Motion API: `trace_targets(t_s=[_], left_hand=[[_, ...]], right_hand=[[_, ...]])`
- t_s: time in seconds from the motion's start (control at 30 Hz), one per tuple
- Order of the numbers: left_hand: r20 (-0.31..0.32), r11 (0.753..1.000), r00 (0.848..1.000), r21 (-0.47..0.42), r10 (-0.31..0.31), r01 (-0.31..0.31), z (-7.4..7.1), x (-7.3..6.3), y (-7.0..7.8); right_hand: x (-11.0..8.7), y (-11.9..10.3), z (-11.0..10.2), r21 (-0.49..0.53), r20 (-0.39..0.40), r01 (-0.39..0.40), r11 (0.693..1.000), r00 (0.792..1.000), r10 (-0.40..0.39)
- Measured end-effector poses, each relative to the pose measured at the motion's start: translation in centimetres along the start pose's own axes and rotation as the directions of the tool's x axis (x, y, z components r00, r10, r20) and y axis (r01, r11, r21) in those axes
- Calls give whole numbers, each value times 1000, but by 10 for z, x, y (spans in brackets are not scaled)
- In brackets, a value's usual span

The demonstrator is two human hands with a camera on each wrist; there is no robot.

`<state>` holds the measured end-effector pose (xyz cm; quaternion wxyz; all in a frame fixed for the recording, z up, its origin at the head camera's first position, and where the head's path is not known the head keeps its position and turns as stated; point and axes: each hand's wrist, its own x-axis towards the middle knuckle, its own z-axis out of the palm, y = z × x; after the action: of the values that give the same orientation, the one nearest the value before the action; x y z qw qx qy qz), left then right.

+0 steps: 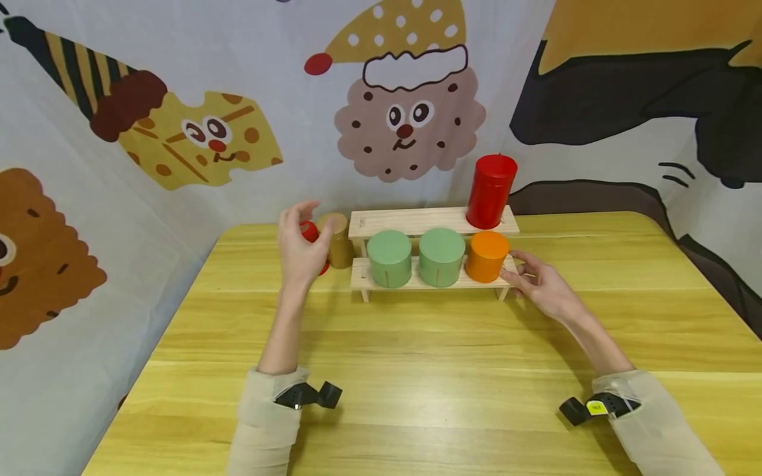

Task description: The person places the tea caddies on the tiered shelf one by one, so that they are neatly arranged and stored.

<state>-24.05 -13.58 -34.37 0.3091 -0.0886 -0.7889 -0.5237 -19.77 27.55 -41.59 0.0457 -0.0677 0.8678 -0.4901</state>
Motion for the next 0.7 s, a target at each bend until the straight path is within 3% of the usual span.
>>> trace_targets(t_s=[0.2,0.7], left_hand=[[23,993,996,78,-90,88,-10,-3,-13],[43,955,975,217,-219,205,-20,-6,-55]], right_hand=[[0,-1,0,10,-3,-5,1000,1000,5],[0,-1,0,-12,-7,-12,1000,1000,12]])
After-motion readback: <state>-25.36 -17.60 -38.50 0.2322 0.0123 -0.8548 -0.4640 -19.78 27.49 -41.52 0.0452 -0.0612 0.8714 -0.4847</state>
